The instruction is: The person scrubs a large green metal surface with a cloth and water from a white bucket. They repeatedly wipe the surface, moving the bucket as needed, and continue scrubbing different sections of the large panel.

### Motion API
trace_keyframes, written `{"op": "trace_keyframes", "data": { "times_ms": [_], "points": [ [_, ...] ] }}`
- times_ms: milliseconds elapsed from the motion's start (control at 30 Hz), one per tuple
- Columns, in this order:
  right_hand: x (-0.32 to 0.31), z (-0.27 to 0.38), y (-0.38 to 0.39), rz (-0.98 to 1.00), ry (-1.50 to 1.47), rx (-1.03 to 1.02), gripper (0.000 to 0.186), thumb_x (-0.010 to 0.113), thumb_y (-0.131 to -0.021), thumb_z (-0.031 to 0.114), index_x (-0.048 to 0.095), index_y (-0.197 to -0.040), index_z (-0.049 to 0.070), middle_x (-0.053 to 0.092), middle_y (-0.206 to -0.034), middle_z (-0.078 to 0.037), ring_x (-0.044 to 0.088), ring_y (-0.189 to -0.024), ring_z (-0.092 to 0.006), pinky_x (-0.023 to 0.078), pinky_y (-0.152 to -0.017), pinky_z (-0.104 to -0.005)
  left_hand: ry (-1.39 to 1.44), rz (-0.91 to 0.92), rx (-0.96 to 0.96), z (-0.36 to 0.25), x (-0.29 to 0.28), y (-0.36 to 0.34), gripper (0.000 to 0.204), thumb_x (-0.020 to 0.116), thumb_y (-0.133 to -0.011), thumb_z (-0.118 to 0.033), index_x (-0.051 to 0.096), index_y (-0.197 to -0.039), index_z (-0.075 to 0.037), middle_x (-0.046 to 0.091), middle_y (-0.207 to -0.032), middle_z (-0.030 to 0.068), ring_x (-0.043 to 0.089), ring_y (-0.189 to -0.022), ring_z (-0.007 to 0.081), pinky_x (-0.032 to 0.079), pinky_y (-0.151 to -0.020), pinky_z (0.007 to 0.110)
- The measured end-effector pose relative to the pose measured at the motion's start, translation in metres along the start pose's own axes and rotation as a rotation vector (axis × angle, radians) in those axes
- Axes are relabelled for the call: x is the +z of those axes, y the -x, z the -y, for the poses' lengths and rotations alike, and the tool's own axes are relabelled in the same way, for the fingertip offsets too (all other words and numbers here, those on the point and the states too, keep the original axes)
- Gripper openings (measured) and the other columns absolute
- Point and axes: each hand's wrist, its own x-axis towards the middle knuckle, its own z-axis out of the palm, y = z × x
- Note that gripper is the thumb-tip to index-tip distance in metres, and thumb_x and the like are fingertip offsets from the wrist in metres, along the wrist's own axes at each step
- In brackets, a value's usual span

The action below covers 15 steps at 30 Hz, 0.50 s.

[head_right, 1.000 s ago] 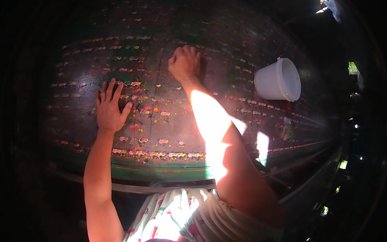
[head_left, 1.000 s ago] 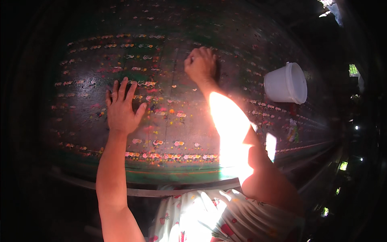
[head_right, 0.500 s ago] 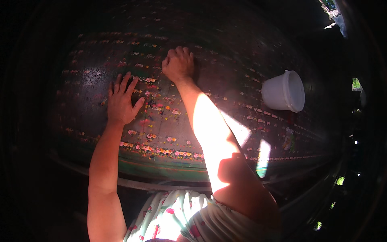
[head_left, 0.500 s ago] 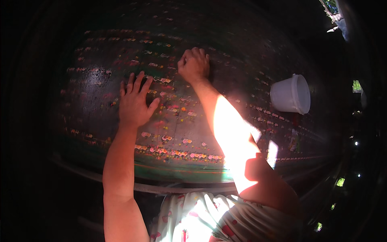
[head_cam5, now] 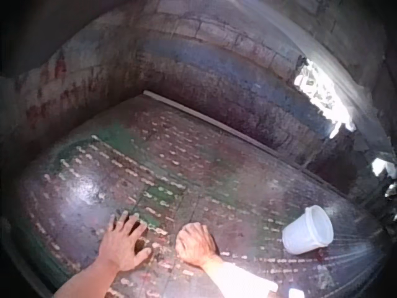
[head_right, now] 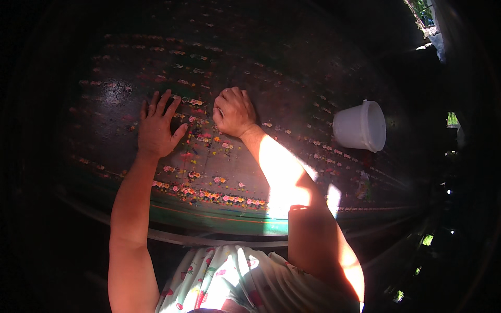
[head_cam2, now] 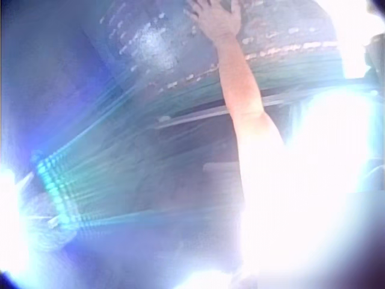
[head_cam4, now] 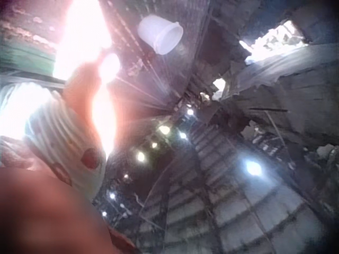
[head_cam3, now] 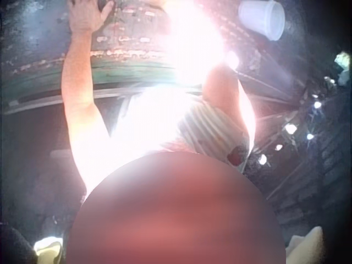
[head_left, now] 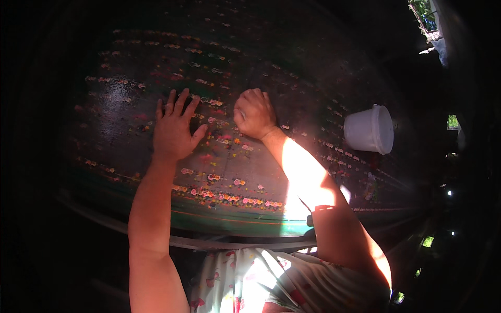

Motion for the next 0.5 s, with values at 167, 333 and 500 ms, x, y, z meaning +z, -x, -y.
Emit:
{"op": "trace_keyframes", "data": {
  "times_ms": [167, 333, 500],
  "points": [
    [-0.034, -0.062, 0.010, -0.022, 0.323, 0.417, 0.008, 0.077, -0.088, 0.018, 0.073, -0.094, 0.014, 0.071, -0.110, -0.010, 0.066, -0.115, -0.0374, 0.052, -0.103, -0.0568, -0.016, 0.017, -0.001, 0.001, -0.001, 0.000, 0.080, 0.075, -0.104, -0.053, 0.054, -0.174, -0.021, 0.041, -0.185, 0.0122, 0.033, -0.173, 0.0444, 0.024, -0.141, 0.070],
    [0.001, -0.051, 0.023, -0.010, 0.355, 0.439, 0.010, 0.078, -0.090, 0.019, 0.072, -0.096, 0.013, 0.070, -0.110, -0.010, 0.066, -0.118, -0.0377, 0.052, -0.106, -0.0580, -0.017, 0.020, 0.003, 0.000, -0.002, -0.001, 0.079, 0.074, -0.105, -0.053, 0.054, -0.174, -0.021, 0.040, -0.186, 0.0125, 0.033, -0.173, 0.0445, 0.024, -0.141, 0.070],
    [-0.051, -0.041, 0.091, 0.093, 0.108, 0.196, 0.012, 0.079, -0.089, 0.019, 0.073, -0.098, 0.013, 0.071, -0.111, -0.009, 0.066, -0.119, -0.0364, 0.052, -0.105, -0.0544, -0.038, 0.052, -0.006, 0.001, -0.003, -0.002, 0.079, 0.072, -0.106, -0.054, 0.053, -0.175, -0.021, 0.040, -0.186, 0.0123, 0.033, -0.173, 0.0441, 0.024, -0.141, 0.069]
  ]
}}
